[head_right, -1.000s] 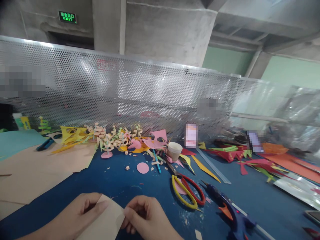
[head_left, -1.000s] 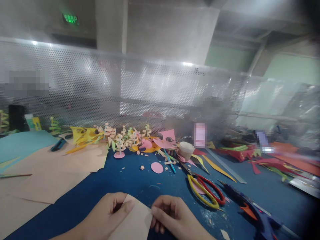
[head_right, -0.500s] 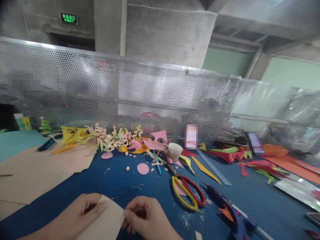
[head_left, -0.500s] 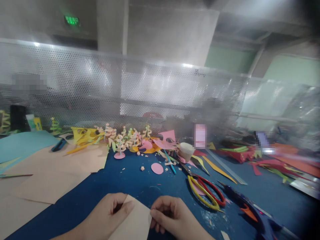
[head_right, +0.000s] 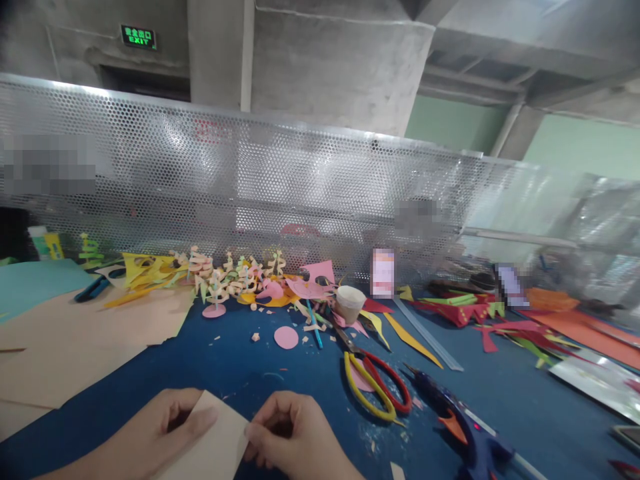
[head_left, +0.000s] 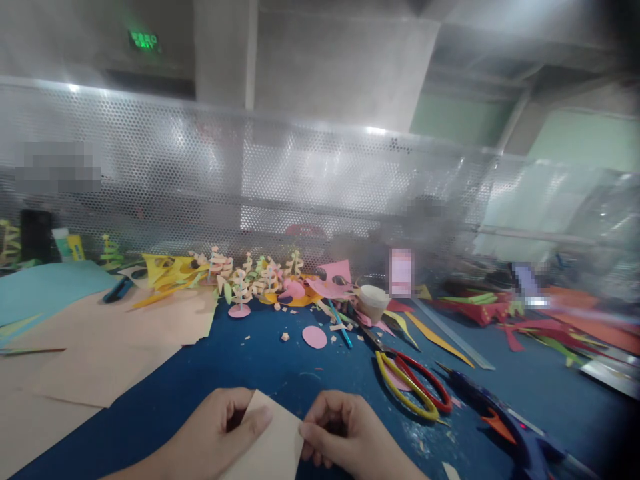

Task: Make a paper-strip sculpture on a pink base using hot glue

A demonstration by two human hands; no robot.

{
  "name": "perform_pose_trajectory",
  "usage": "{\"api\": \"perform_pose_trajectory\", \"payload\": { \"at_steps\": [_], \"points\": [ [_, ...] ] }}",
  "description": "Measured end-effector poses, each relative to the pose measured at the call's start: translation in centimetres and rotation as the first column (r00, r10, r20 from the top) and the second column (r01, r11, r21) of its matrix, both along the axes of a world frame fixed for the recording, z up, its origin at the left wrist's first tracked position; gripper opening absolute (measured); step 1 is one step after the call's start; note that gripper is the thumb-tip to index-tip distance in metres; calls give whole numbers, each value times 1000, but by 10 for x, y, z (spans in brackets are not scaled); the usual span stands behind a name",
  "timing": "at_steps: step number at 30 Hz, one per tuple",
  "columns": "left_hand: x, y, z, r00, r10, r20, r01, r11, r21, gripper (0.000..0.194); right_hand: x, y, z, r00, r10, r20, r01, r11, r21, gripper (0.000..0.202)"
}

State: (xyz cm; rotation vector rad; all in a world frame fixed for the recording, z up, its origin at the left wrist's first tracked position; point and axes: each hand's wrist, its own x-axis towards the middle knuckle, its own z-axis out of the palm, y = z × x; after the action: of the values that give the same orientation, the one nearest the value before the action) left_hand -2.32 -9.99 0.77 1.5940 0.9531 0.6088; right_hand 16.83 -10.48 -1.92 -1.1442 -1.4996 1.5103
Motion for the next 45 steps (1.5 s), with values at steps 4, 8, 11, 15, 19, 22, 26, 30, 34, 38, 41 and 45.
{"api": "perform_pose_trajectory", "payload": {
  "at_steps": [4, 8, 11, 15, 19, 22, 26, 30, 34, 38, 41, 45],
  "points": [
    [0, 0, -5, 1000, 0, -25, 0, 1000, 3, 45, 0, 0, 0, 1000, 3, -4, -3, 1000, 11, 40],
    [-1, 0, -5, 999, 10, -42, -9, 1000, 21, 44, 0, 0, -2, 1000, 1, 30, -2, 999, 36, 35],
    [-1, 0, -4, 998, 9, -54, -7, 999, 35, 44, -1, 0, -7, 999, -23, 44, 20, 997, 71, 36],
    [-1, 2, -5, 999, 5, -52, -3, 999, 52, 42, -2, 0, -9, 998, -41, 54, 37, 997, 72, 39],
    [-1, 3, -6, 1000, -3, -30, 4, 999, 38, 41, -1, -2, -3, 998, -4, 65, -2, 996, 87, 37],
    [-2, 2, -7, 1000, -1, -16, 1, 1000, 26, 40, -1, -2, 3, 995, 2, 102, -10, 997, 79, 35],
    [-1, 0, -6, 1000, 3, -4, -3, 1000, 3, 37, -2, -3, 6, 989, 11, 148, -19, 998, 58, 36],
    [-2, 2, -7, 999, -11, 47, 11, 1000, -1, 37, 2, -1, 4, 986, 31, 164, -51, 992, 115, 31],
    [-6, 9, -9, 999, -27, 41, 25, 997, 68, 39, 4, 1, 5, 979, 51, 197, -87, 980, 176, 23],
    [-7, 25, -5, 999, -32, -28, 35, 991, 129, 36, -2, 9, 12, 972, 46, 229, -89, 979, 182, 17],
    [-8, 43, 1, 992, -61, -110, 78, 983, 164, 29, -12, 23, 16, 958, 31, 286, -100, 968, 231, 14],
    [-13, 61, 3, 978, -75, -196, 117, 969, 217, 20, -27, 48, 17, 937, 32, 348, -135, 952, 276, 13]
  ]
}}
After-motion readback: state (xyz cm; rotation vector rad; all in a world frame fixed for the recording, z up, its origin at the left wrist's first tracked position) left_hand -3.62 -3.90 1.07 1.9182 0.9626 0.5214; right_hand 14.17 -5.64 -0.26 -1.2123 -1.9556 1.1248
